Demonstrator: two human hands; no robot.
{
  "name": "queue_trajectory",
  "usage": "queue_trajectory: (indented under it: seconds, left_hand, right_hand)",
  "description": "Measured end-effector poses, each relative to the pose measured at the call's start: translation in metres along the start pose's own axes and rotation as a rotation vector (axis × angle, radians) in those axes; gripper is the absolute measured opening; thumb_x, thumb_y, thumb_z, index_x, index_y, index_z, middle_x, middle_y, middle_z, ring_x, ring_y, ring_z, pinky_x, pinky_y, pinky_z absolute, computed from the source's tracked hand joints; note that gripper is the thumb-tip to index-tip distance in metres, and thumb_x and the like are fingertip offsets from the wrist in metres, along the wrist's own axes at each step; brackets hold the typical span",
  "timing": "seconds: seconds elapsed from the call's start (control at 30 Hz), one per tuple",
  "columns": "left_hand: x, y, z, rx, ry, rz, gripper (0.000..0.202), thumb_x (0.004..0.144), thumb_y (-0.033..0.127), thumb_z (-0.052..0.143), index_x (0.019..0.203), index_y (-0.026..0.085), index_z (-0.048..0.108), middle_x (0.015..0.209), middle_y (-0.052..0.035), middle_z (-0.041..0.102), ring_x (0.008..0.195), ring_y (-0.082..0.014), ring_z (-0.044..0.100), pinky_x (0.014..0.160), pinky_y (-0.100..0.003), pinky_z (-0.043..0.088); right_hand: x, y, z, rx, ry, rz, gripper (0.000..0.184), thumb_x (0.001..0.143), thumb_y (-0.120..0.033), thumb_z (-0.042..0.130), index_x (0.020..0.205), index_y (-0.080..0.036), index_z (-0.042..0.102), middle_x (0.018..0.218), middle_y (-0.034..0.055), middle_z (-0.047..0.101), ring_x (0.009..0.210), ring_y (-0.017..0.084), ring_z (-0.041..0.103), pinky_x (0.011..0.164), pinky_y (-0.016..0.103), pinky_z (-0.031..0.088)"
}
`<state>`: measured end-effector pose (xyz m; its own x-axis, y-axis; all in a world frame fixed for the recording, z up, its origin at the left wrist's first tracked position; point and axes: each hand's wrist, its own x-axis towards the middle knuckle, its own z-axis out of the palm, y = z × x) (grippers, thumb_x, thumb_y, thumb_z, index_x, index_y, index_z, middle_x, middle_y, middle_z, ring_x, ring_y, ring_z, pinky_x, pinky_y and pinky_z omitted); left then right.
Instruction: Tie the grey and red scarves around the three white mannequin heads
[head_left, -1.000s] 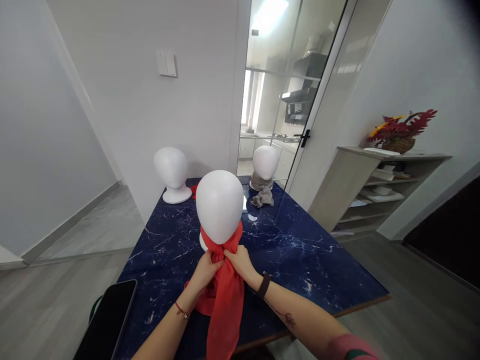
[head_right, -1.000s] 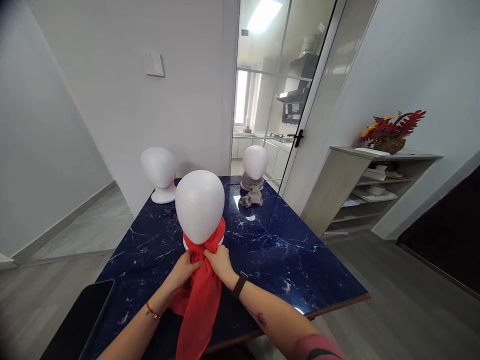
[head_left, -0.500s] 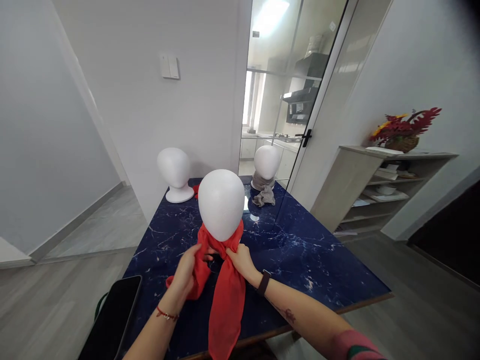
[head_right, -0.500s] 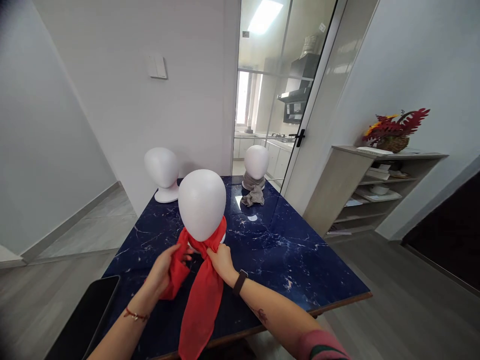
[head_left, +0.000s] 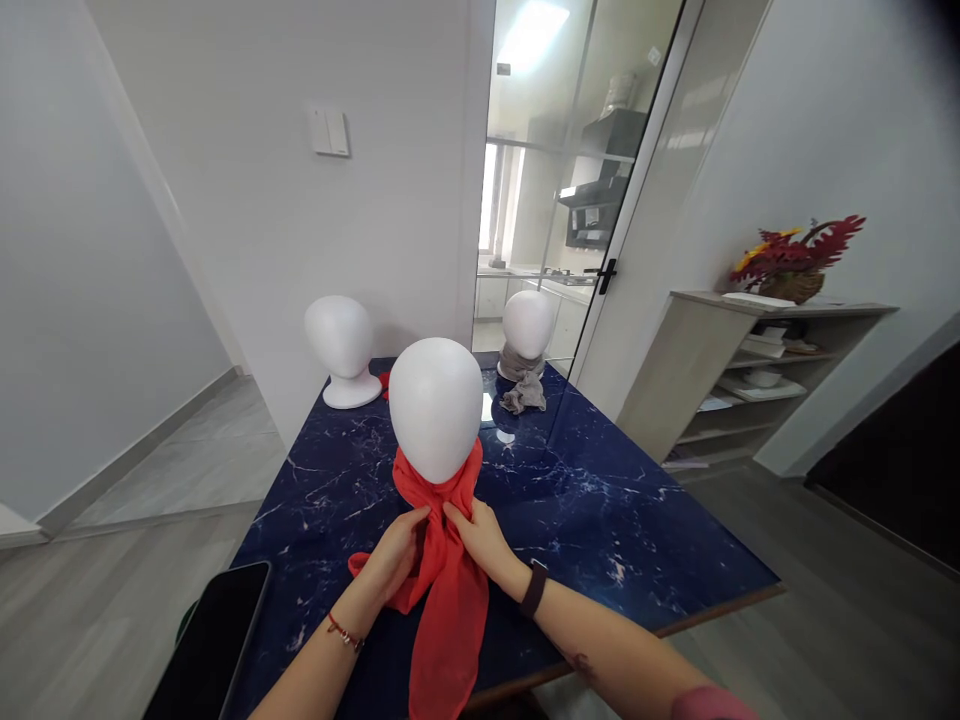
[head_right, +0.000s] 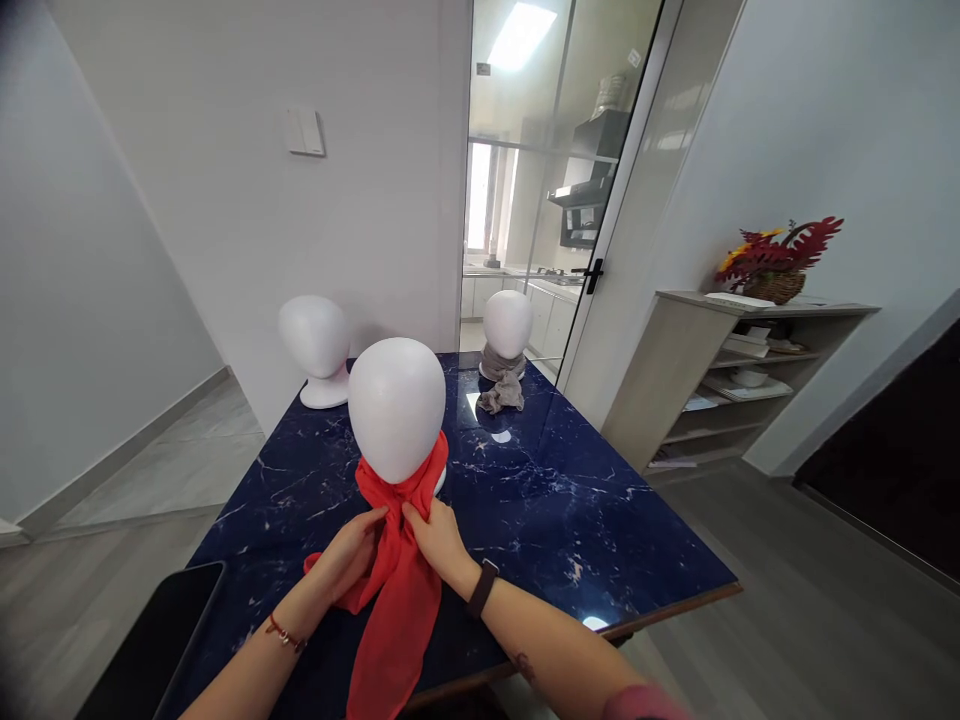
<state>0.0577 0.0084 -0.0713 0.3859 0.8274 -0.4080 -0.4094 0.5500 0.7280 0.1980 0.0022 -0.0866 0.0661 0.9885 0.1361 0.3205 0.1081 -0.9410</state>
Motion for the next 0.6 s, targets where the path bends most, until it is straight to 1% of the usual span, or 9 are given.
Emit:
queue_trajectory:
  seconds: [0.1,0.17,0.23,0.3,0.37,0.47,0.6]
  left_hand:
    - [-0.003,-0.002,0.000,-0.003,-0.010,0.024,0.013,0.079,0.020,0.057,0.078,0.011,0.067,0.081,-0.0099,0.072,0.084,-0.0217,0.067,0.079,-0.029,0.050]
    - [-0.004,-0.002,-0.001,-0.011,-0.031,0.041,0.013,0.080,0.019,0.057,0.080,0.010,0.067,0.083,-0.0105,0.072,0.085,-0.0218,0.067,0.081,-0.029,0.050]
    - [-0.005,-0.001,-0.002,-0.039,-0.054,0.000,0.015,0.082,0.021,0.056,0.085,0.010,0.066,0.085,-0.0107,0.072,0.087,-0.0216,0.067,0.082,-0.029,0.050]
    - [-0.007,0.002,-0.003,-0.084,-0.075,-0.072,0.018,0.085,0.022,0.053,0.091,0.010,0.065,0.087,-0.0109,0.071,0.088,-0.0215,0.067,0.083,-0.030,0.050]
    - [-0.009,0.004,-0.003,-0.130,-0.122,-0.129,0.022,0.086,0.024,0.048,0.096,0.009,0.063,0.087,-0.0113,0.071,0.088,-0.0219,0.067,0.083,-0.032,0.051]
    - [-0.013,0.006,-0.002,-0.175,-0.191,-0.163,0.028,0.087,0.024,0.043,0.102,0.008,0.060,0.088,-0.0119,0.071,0.087,-0.0229,0.068,0.083,-0.034,0.051]
    - [-0.017,0.007,0.001,-0.228,-0.198,-0.177,0.031,0.082,0.018,0.041,0.104,0.007,0.059,0.086,-0.0119,0.071,0.087,-0.0236,0.068,0.083,-0.035,0.051]
  right_hand:
    - [-0.001,0.002,-0.001,0.067,-0.009,0.062,0.020,0.077,-0.028,0.042,0.061,-0.018,0.046,0.060,-0.0018,0.051,0.058,0.012,0.040,0.056,0.023,0.033]
    - [-0.001,0.005,0.000,0.067,-0.007,0.086,0.019,0.076,-0.024,0.038,0.058,-0.019,0.041,0.058,-0.0025,0.047,0.057,0.011,0.037,0.056,0.024,0.031]
    - [-0.001,0.007,0.000,0.048,0.007,0.073,0.017,0.076,-0.023,0.036,0.060,-0.019,0.042,0.064,-0.0011,0.050,0.061,0.012,0.040,0.059,0.024,0.033]
    - [-0.001,0.008,0.000,0.005,0.011,0.034,0.015,0.076,-0.022,0.037,0.064,-0.019,0.045,0.072,0.0012,0.055,0.067,0.013,0.045,0.065,0.025,0.035]
    - [-0.002,0.008,-0.001,-0.048,-0.002,-0.005,0.013,0.077,-0.022,0.038,0.067,-0.018,0.047,0.076,0.0026,0.057,0.069,0.013,0.047,0.067,0.025,0.036]
    - [-0.002,0.007,-0.002,-0.086,-0.027,-0.006,0.013,0.076,-0.022,0.041,0.065,-0.017,0.047,0.071,0.0015,0.056,0.063,0.012,0.045,0.062,0.025,0.035]
    - [0.000,0.005,-0.003,-0.093,-0.046,0.031,0.009,0.071,-0.021,0.049,0.063,-0.016,0.050,0.063,-0.0011,0.053,0.056,0.010,0.040,0.054,0.023,0.031]
